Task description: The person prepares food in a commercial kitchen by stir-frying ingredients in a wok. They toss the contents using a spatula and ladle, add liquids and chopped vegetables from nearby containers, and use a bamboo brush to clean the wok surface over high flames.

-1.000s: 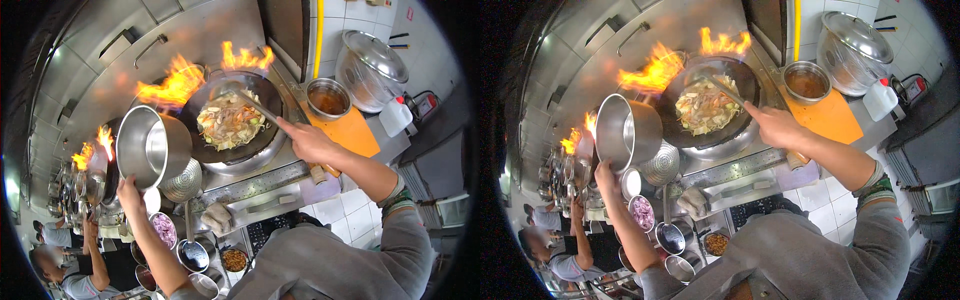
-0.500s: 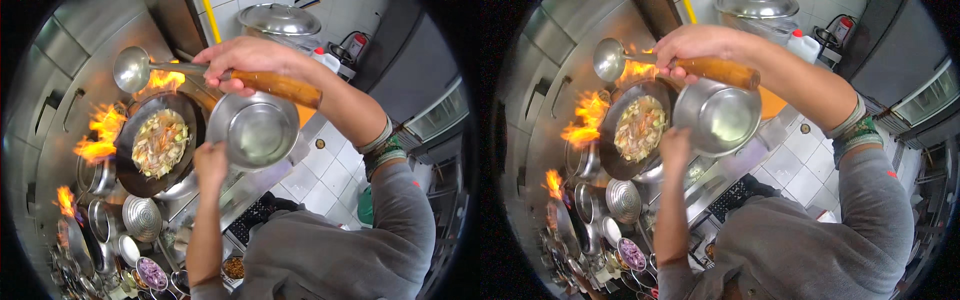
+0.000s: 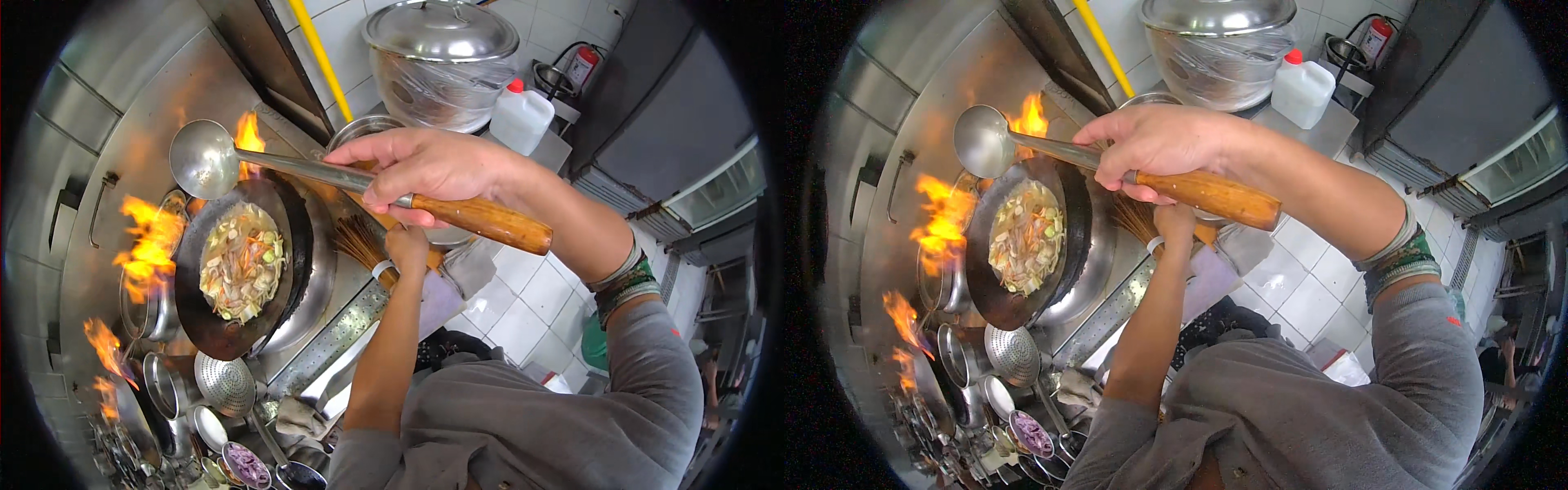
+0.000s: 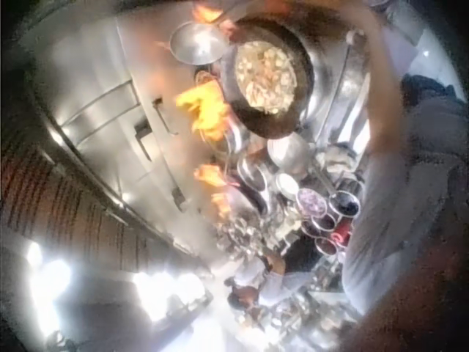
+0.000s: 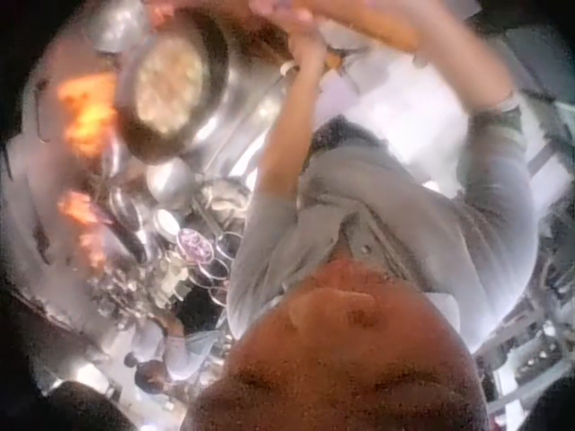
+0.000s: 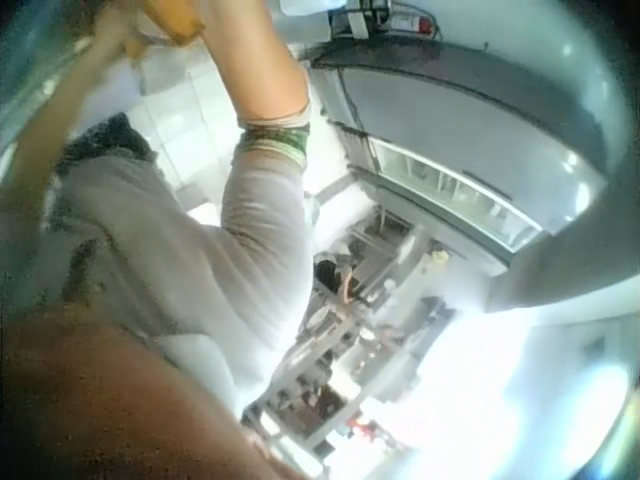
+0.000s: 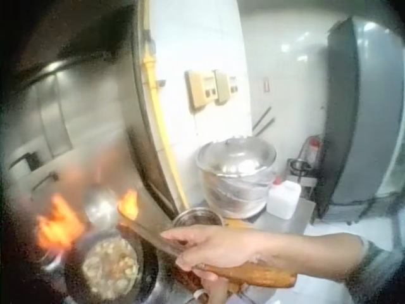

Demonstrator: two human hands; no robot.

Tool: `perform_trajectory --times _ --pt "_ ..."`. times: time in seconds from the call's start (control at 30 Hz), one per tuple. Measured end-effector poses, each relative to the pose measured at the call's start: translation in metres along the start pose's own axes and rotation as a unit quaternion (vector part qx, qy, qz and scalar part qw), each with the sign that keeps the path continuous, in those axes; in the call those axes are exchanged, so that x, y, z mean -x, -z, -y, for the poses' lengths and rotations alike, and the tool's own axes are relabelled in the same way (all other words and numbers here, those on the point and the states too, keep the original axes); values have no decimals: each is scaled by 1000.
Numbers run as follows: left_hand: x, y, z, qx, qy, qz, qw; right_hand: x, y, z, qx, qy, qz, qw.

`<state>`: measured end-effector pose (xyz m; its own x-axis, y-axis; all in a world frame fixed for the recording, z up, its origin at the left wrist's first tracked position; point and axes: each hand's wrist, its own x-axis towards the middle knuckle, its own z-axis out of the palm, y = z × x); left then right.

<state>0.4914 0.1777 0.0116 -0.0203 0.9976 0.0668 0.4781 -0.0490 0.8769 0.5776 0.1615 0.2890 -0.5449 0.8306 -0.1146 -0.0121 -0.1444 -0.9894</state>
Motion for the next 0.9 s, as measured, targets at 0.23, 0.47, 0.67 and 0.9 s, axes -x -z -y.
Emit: perform_trajectory --times 0.23,0.47,0.67,0.9 --pt "8 22 26 45 130 31 990 -34 -4 2 -25 -34 16 999" --pt "47 57 4 1 -12 7 1000 -100 -30 -30 140 -16 48 989" --pt "22 62 13 283 29 157 946 -200 -97 -94 499 45 38 865" --pt "17 19 51 527 141 156 824 -176 -96 -106 381 -27 30 924"
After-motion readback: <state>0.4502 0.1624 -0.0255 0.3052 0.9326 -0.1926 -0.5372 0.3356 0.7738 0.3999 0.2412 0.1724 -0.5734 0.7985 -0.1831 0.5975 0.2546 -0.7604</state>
